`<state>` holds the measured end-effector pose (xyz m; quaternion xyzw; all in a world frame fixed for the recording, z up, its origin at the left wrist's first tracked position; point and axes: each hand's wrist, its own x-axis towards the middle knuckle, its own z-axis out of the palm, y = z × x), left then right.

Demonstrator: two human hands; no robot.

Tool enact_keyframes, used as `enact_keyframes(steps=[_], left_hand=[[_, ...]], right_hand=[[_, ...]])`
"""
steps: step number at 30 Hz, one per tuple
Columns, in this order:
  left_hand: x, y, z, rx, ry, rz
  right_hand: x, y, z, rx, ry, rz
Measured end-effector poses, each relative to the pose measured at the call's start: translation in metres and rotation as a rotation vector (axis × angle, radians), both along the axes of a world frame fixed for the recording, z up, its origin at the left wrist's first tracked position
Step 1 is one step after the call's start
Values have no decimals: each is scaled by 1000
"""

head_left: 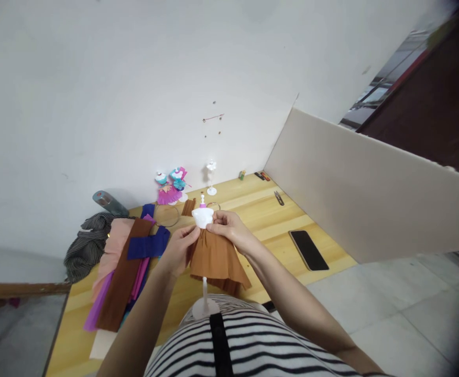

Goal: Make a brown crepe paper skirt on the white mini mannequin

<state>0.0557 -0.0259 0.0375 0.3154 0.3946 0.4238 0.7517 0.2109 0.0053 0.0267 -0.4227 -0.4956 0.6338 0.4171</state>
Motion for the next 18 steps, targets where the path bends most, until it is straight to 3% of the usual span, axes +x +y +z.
enact_keyframes(steps=[9,14,18], left_hand=[[3,0,-1,35,47,87],[-3,4,-3,84,-5,15],[-10,5,-3,183,115,40]], right_hand=[[0,-5,5,-4,10,12],[1,-6,10,25,-17,7],[-2,-2,12,34,-28,-11]])
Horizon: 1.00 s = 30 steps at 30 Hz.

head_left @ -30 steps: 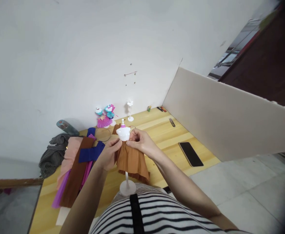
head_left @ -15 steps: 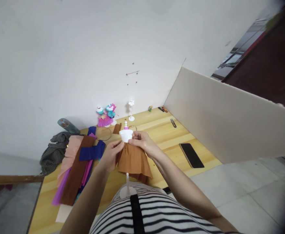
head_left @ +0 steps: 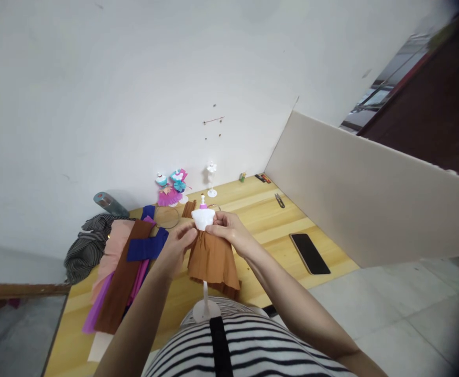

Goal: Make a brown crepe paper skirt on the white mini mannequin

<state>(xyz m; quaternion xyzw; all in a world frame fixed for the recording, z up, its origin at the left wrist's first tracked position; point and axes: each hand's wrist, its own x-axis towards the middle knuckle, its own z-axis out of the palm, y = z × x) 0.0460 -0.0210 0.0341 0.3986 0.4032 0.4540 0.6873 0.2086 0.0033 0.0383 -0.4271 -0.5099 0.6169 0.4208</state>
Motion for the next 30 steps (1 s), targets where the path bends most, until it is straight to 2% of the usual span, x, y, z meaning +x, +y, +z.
enact_keyframes(steps=[5,11,14,21,30], left_hand=[[-1,3,5,-19,108,36],[-1,3,15,-37,100,103],[-1,1,19,-8,120,112],[2,1,22,34,164,109],[0,-3,20,80,208,74]], right_hand=[[-7,4,-2,34,-21,-3],[-1,-2,2,47,-59,33],[2,-7,5,99,-58,44],[-1,-12,17,163,-45,-29],[-3,-18,19,198,-25,-15]])
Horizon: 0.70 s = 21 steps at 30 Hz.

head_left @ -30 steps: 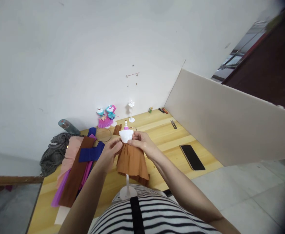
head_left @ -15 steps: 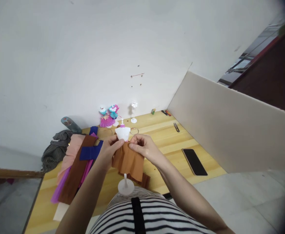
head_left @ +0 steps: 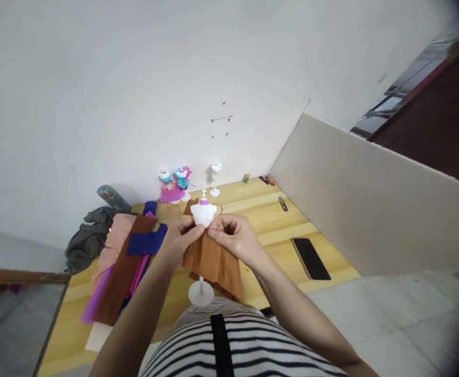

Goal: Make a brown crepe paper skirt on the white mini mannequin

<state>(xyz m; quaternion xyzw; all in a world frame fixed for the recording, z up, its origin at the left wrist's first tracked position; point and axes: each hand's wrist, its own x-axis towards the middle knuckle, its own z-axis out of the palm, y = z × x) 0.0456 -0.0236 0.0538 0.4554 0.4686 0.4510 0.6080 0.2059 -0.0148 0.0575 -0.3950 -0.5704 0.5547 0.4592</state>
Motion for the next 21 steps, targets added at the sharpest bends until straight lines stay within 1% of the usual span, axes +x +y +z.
enact_keyframes(steps=[5,11,16,21], left_hand=[[3,-2,5,-47,-92,-25],[2,-3,5,10,-65,-47],[2,-4,7,13,-57,-42],[5,-4,12,-2,-66,-32]], right_hand=[[-1,-6,0,45,-5,-42],[-1,-9,-1,74,-32,-56],[-1,-9,-2,117,-77,-116],[-2,-9,-4,123,-107,-130]])
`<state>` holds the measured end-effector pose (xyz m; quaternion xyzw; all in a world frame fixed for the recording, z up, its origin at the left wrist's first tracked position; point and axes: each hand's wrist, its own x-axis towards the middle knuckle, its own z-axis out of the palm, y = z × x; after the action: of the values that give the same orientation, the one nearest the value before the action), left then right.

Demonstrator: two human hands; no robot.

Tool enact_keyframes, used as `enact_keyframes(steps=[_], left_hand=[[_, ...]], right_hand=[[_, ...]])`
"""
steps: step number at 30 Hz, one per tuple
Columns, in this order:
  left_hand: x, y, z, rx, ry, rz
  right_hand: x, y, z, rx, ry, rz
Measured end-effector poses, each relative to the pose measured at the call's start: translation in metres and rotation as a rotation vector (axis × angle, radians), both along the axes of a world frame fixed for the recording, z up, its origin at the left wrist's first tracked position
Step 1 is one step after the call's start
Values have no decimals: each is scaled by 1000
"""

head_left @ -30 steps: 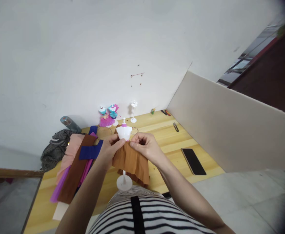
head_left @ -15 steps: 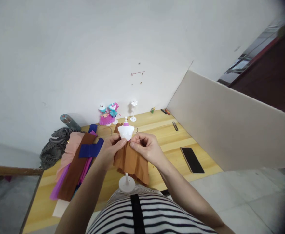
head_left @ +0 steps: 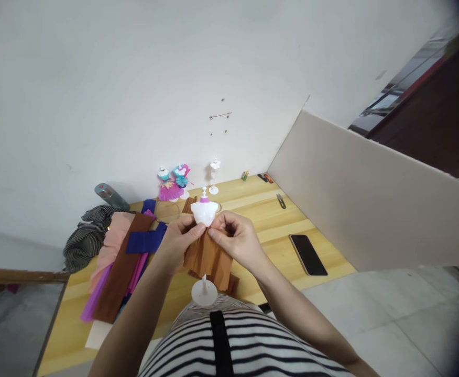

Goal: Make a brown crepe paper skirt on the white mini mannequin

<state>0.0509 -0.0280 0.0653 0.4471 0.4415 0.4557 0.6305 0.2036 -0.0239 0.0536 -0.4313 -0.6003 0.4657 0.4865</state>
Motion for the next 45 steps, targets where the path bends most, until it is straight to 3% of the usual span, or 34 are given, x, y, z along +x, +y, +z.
enact_keyframes(steps=[8,18,29,37,45], left_hand=[[1,-1,-5,12,0,6],[0,-4,-3,26,-24,-50],[-6,0,-11,-9,37,54],[-10,0,-12,-59,-46,77],[-9,-1,-17,-16,34,101]], right_hand=[[-1,0,2,48,-85,-61],[1,0,7,43,-80,-25],[-5,22,-6,-44,-155,-36],[-2,19,-9,-69,-65,135],[-5,17,-13,-64,-77,79]])
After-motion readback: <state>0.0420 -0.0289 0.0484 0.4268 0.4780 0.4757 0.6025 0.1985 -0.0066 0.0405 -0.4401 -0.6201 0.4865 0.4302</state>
